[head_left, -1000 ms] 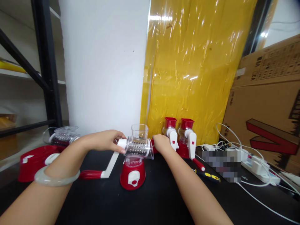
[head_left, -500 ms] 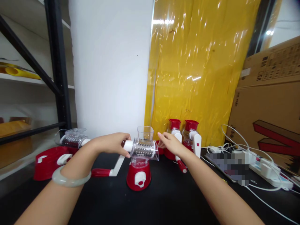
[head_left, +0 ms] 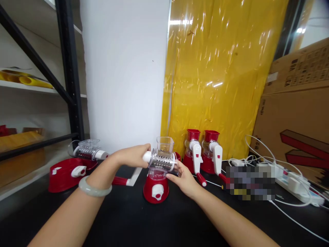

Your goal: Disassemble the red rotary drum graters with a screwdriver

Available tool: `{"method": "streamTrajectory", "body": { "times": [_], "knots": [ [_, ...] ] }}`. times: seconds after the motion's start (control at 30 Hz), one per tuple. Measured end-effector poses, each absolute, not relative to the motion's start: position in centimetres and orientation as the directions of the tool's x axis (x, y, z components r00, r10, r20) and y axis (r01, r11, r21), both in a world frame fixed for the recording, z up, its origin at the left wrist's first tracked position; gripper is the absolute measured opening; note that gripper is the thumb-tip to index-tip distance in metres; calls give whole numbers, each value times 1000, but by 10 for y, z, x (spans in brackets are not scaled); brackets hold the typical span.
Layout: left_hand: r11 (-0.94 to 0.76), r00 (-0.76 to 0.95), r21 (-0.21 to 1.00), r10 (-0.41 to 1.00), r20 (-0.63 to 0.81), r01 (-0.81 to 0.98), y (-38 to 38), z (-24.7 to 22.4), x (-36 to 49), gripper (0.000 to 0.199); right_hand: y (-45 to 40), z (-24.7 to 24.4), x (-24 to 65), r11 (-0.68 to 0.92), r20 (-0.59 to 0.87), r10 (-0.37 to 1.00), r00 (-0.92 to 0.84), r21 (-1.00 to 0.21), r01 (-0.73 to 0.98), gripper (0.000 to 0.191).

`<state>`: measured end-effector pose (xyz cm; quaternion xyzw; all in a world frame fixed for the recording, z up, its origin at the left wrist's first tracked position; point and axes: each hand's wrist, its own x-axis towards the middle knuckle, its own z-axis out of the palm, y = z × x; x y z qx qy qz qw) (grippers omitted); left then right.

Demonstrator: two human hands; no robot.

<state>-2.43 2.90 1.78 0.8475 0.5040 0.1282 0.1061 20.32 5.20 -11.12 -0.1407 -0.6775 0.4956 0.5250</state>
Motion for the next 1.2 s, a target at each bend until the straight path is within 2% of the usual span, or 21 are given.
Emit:
{"method": "streamTrajectory", "body": {
  "times": [0.1,0.2,0.37,0.63,0.83,1.07,1.2],
  "knots": [
    [-496,486,326,866,117,805,27,19,-22,41,52,-108,208,474,560,705,-435,-829,-298,44],
    [-512,505,336,855,113,791,26,21,-20,38,47,-101,214,497,524,713,-467,-847,-191,37],
    [-524,537,391,839,86,757,28,21,-21,35,40,-98,217,592,554,688,-469,-802,-78,30],
    [-547,570,508,812,128,665,42,9,-23,33,48,-108,209,509,528,718,-453,-842,-175,34],
    [-557,593,567,792,145,607,53,-2,-31,31,56,-112,203,506,539,727,-425,-839,-200,34],
    [-526,467,691,832,298,496,51,-31,-29,23,56,-112,200,487,532,744,-404,-846,-217,35],
    [-499,391,726,857,334,474,53,-48,-24,23,56,-111,198,450,511,767,-388,-859,-242,40]
  ]
}}
